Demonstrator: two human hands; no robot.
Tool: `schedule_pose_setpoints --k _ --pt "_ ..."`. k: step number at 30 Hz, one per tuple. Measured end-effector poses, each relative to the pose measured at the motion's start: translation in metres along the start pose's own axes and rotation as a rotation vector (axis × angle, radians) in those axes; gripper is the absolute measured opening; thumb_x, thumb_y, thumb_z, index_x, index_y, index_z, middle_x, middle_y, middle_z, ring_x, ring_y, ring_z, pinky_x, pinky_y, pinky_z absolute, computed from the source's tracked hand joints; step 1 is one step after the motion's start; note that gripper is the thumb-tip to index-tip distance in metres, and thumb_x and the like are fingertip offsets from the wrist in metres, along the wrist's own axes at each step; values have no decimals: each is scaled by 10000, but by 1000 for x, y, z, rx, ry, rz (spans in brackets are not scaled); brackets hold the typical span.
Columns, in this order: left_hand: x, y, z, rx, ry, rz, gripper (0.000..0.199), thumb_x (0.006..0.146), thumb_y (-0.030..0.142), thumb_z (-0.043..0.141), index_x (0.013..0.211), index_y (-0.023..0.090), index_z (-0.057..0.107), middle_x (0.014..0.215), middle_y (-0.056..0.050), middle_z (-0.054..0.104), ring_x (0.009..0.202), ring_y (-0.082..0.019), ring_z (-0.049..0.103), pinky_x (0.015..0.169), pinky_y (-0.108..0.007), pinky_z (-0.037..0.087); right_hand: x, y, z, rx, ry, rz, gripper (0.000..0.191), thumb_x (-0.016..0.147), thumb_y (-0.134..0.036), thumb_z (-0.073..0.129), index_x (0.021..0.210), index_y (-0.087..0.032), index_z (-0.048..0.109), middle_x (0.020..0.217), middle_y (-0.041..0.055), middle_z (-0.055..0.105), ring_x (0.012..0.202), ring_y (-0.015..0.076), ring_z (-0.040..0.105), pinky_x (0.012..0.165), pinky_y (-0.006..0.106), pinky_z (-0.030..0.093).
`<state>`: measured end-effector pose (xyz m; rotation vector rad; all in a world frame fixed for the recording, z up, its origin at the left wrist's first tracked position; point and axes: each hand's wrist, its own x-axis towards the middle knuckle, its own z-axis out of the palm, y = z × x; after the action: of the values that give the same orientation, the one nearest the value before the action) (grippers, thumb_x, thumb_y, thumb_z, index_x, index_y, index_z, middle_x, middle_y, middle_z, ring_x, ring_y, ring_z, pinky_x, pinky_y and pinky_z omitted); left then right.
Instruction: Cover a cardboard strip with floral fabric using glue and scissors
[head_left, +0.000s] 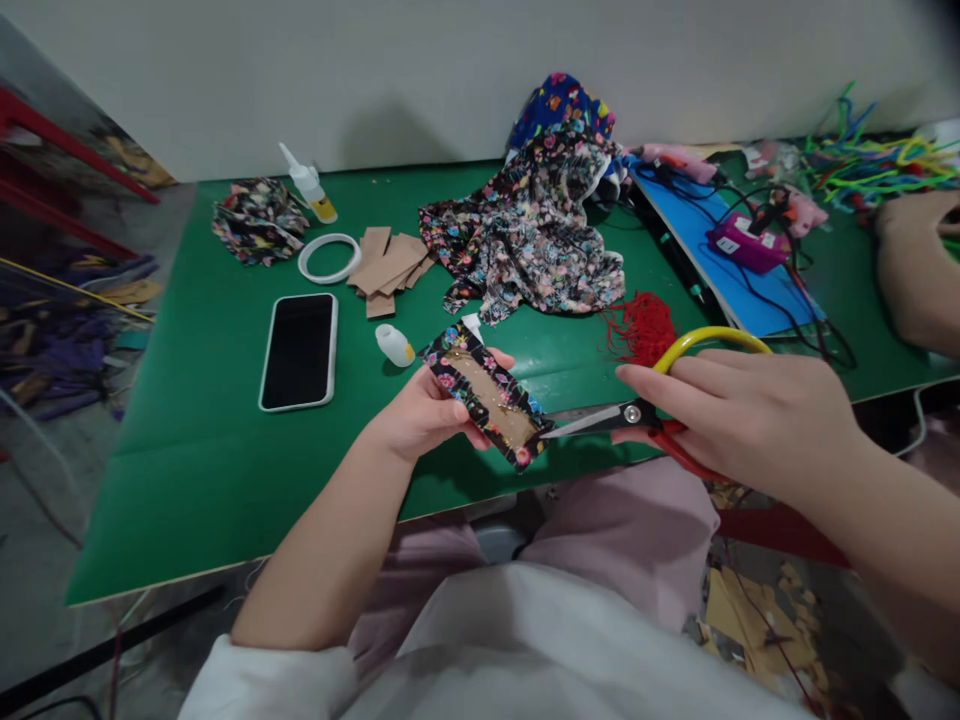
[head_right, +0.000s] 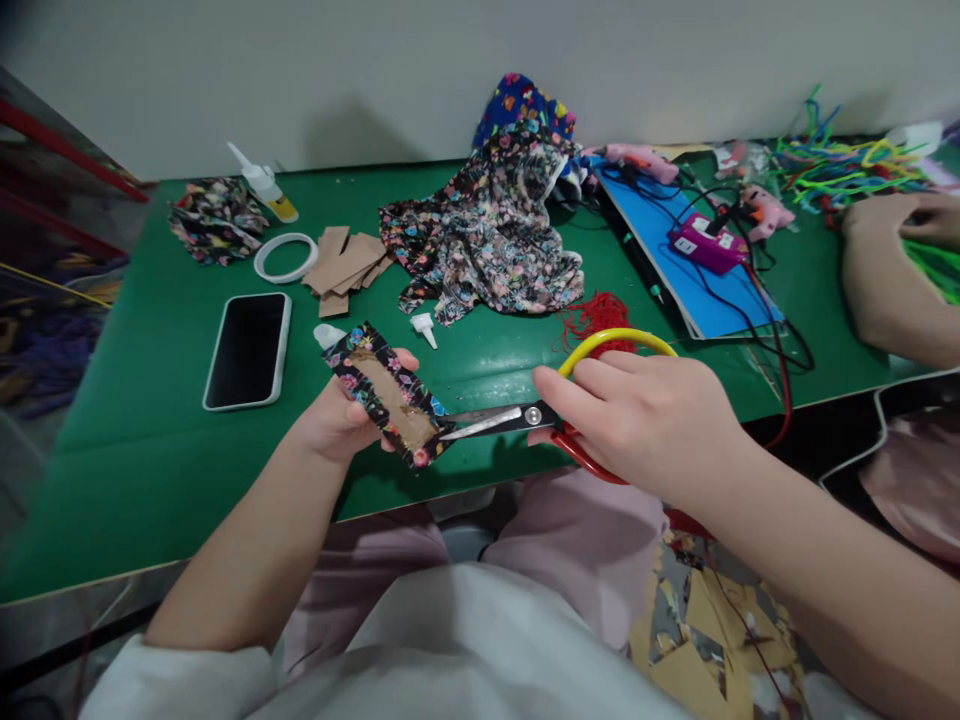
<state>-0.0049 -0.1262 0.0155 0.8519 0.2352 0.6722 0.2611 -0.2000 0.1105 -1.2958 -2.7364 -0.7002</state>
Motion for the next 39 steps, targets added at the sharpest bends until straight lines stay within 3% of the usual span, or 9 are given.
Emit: schedule_pose_setpoints --k 3,10,16,21,25,28,33,39 --pt "0 0 1 3 24 -5 443 646 319 731 1060 234 599 820 -1 680 617 -155 663 415 -142 516 0 -2 -2 -7 8 10 203 827 -229 482 984 -208 609 647 -3 609 597 109 505 473 273 202" --pt "-1 1 1 40 48 -41 502 599 358 755 1050 214 588 803 -14 669 617 -164 658 406 -152 511 -1 -3 -3 -17 48 -24 194 833 -206 477 963 -188 619 634 -8 612 568 100 501 453 275 206" --pt "-3 1 -2 4 -30 -58 480 613 335 750 1054 232 590 800 -11 667 601 -159 652 418 -170 523 -6 -4 -4 42 51 -6 217 834 -183 466 982 -248 612 589 -31 595 564 108 506 475 270 250" --pt "-5 2 -4 10 -25 -64 503 606 349 752 1064 227 584 803 -21 667 596 -163 649 407 -166 513 -9 -3 1 44 67 43 198 832 -282 490 984 -223 602 628 -9 609 580 129 534 489 269 282" --pt "-6 1 -3 42 15 -62 541 579 386 761 1063 226 580 790 -21 662 581 -164 647 391 -162 500 -9 -3 6 133 14 214 472 765 -548 510 1038 -167 568 752 42 634 700 171 584 521 260 340" --pt "-5 1 -3 36 9 -50 522 588 372 759 1058 227 585 795 -18 663 580 -160 646 389 -162 500 -7 -4 5 229 -30 243 634 735 -653 448 1083 -128 520 859 94 629 778 209 586 577 279 390" --pt "-4 2 -3 -5 -27 -51 502 609 330 753 1072 224 587 829 -21 668 603 -154 647 418 -163 516 -3 -7 2 252 -115 171 716 728 -650 445 1167 -86 464 921 139 575 905 275 527 759 359 418" --pt "-2 2 -1 -14 -71 -43 450 662 274 719 1090 221 592 855 -24 670 671 -164 655 457 -175 540 4 -9 6 177 -129 104 732 746 -578 463 1258 -57 416 908 136 528 897 274 474 802 389 394"
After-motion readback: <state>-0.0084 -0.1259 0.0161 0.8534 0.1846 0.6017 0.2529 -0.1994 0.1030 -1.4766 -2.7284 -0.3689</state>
